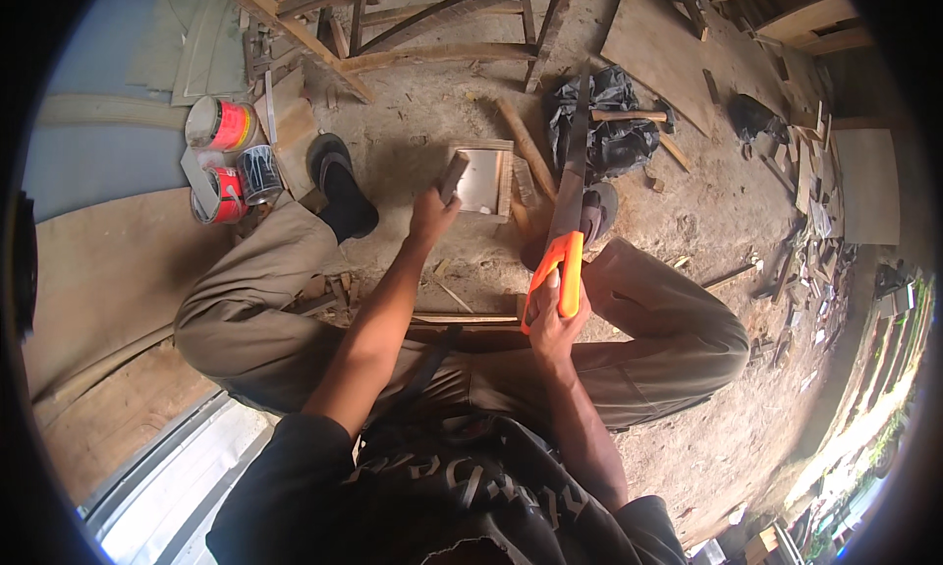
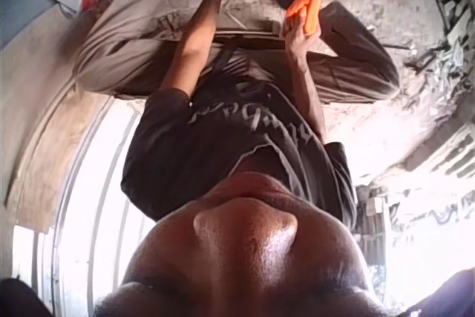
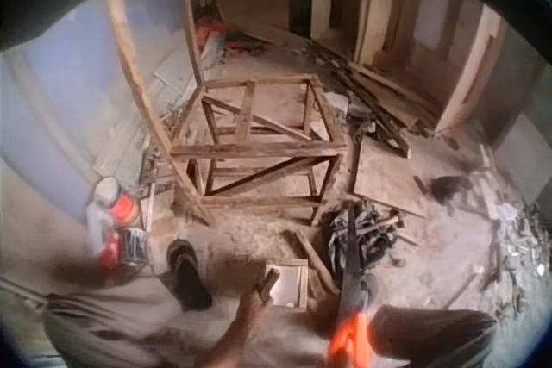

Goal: The person is dismantling a wooden frame using a hammer and a saw. They repeatedly strike the frame with the hammer to separate pieces and use the saw to cut smaller sections.

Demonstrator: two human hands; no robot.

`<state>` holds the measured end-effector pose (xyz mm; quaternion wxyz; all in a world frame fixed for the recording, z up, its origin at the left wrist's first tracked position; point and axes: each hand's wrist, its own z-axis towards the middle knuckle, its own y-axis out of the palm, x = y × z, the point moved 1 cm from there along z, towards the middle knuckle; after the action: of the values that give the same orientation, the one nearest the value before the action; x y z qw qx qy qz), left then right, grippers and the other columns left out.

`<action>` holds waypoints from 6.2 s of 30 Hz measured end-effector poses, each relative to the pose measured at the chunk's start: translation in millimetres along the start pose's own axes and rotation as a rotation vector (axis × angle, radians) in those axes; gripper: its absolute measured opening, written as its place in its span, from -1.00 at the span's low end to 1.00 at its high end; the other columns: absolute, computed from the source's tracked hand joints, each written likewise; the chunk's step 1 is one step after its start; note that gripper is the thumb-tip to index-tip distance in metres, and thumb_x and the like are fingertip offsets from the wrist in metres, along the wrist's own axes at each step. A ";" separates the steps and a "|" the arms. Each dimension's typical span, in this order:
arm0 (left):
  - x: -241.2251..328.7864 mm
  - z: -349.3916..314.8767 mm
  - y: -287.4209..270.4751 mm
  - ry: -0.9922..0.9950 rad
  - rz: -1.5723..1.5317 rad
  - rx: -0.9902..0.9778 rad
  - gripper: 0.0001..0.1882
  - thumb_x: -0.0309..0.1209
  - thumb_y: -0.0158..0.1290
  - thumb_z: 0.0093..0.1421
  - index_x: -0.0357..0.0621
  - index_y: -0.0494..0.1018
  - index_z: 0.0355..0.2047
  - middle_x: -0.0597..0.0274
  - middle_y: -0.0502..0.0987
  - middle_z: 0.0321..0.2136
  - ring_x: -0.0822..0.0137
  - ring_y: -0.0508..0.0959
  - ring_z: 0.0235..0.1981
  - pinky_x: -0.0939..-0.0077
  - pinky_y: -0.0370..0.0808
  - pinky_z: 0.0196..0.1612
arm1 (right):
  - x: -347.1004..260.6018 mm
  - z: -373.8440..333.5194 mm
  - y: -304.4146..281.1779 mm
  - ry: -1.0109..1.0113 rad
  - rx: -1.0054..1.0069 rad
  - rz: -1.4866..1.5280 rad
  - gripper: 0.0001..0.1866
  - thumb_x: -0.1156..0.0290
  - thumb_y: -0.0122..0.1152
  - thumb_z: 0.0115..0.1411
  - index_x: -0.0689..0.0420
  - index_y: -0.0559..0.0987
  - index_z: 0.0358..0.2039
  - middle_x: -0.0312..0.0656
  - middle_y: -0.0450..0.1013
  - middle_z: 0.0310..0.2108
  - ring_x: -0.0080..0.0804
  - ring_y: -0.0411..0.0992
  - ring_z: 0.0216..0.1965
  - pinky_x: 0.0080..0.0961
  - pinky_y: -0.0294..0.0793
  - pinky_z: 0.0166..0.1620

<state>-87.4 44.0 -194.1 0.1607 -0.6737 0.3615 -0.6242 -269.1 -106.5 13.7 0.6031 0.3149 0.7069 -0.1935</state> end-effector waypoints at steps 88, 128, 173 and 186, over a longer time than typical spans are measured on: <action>18.1 30.0 -78.5 -0.125 0.090 -0.091 -0.72 -0.38 0.14 0.00 -0.38 0.53 -0.35 -0.19 0.55 -0.35 -0.09 0.59 -0.30 0.18 0.51 -0.27 | 62.0 -3.1 2.7 -0.078 -0.241 -0.298 -0.47 -0.06 0.05 0.24 0.27 0.41 -0.41 -0.33 0.25 -0.63 -0.62 0.19 -0.57 -0.58 0.20 -0.50; -44.0 4.1 -91.4 -0.309 0.070 0.119 -0.56 -0.19 0.19 0.06 -0.44 0.51 -0.34 -0.28 0.55 -0.36 -0.19 0.56 -0.25 0.11 0.46 -0.20 | 182.9 115.1 22.0 -0.360 -0.288 -0.829 -0.74 0.43 0.20 0.10 0.25 0.40 -0.24 0.07 0.45 -0.38 0.11 0.44 -0.31 -0.15 0.46 -0.28; -64.7 7.2 -76.7 -0.300 -0.042 0.100 -0.63 -0.22 0.16 0.10 -0.35 0.51 -0.31 -0.22 0.55 -0.32 -0.17 0.55 -0.25 0.07 0.47 -0.22 | -36.6 150.1 138.3 -0.324 -0.260 0.141 -0.67 0.23 0.18 0.25 0.10 0.35 -0.55 -0.36 0.31 -0.62 -0.63 0.23 -0.62 -0.64 0.22 -0.55; -64.6 4.7 -81.2 -0.380 -0.015 0.088 -0.59 -0.19 0.15 0.10 -0.33 0.48 -0.23 -0.22 0.51 -0.26 -0.17 0.52 -0.19 0.08 0.46 -0.17 | -103.4 112.4 267.4 -0.623 -0.542 0.186 -0.64 0.39 0.13 0.24 0.07 0.34 -0.70 -0.40 0.23 -0.77 -0.65 0.17 -0.73 -0.62 0.14 -0.66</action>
<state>-57.0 143.1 -187.5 0.2504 -0.7744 0.2921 -0.5023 2.1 -7.5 120.7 0.8638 0.1339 0.4848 -0.0310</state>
